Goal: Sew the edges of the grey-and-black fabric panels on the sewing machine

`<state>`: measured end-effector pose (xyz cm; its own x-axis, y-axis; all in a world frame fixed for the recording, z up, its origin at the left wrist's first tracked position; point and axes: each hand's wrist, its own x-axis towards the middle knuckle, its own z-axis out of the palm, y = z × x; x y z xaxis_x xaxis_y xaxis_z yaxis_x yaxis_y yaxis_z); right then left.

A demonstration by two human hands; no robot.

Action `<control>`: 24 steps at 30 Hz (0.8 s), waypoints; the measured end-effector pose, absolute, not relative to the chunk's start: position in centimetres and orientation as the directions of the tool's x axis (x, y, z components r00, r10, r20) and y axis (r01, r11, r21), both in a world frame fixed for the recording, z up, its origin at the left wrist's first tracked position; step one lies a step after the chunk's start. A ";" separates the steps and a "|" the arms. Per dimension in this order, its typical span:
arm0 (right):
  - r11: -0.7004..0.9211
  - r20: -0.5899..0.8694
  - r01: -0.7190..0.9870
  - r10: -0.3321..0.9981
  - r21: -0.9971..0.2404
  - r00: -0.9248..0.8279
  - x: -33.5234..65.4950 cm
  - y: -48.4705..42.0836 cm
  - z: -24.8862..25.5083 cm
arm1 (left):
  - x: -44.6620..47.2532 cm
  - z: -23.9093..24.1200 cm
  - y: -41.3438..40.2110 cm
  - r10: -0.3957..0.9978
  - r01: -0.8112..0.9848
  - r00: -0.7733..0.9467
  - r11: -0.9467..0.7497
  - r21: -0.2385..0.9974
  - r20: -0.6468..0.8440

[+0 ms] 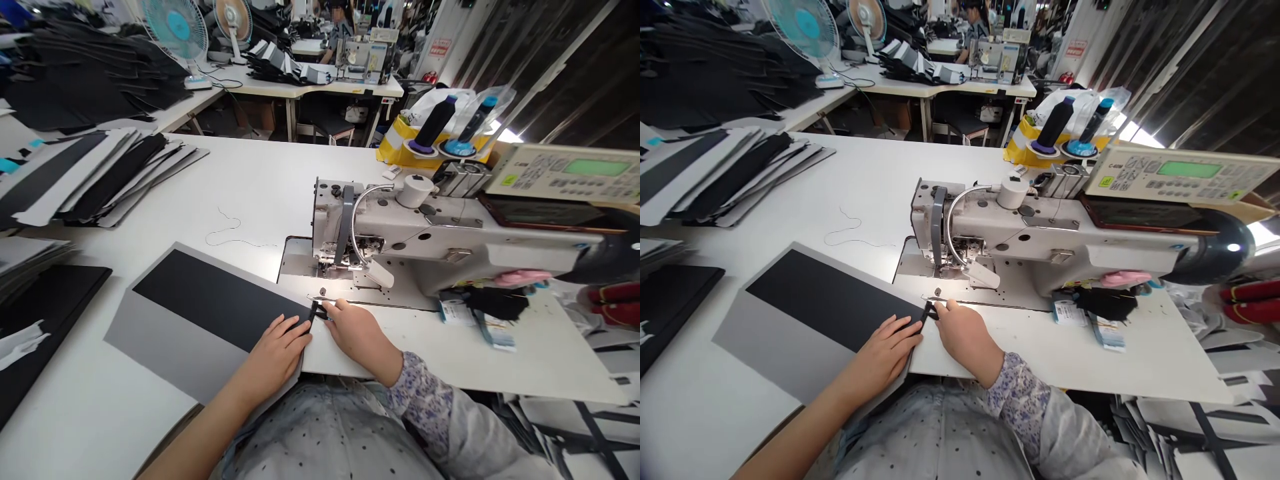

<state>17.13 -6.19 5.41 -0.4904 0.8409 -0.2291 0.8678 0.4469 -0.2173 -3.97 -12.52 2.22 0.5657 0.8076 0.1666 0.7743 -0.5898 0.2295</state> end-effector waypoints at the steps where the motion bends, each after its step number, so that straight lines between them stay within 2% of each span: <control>1: 0.445 -0.226 0.862 0.838 -0.241 -0.496 17.3 -6.2 5.2 | -4.0 2.1 -12.5 0.806 0.772 0.568 -0.592 0.232 0.166; 13: 0.488 -0.187 0.839 0.825 -0.241 -0.534 17.5 -6.4 4.4 | -4.0 2.1 -12.5 0.802 0.771 0.574 -0.597 0.221 0.165; 21: 0.409 -0.104 0.841 0.876 -0.354 -0.470 17.3 -6.5 2.8 | -4.0 2.4 -12.4 0.800 0.768 0.579 -0.600 0.225 0.158; 24: 0.376 -0.124 0.862 0.891 -0.340 -0.437 18.2 -6.3 3.1 | -4.0 2.4 -12.5 0.798 0.764 0.580 -0.603 0.229 0.165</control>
<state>18.17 -6.30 3.09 -0.4374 0.8906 -0.1244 0.8621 0.3759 -0.3399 -4.01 -12.46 2.41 0.5803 0.7976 0.1646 0.7640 -0.6031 0.2292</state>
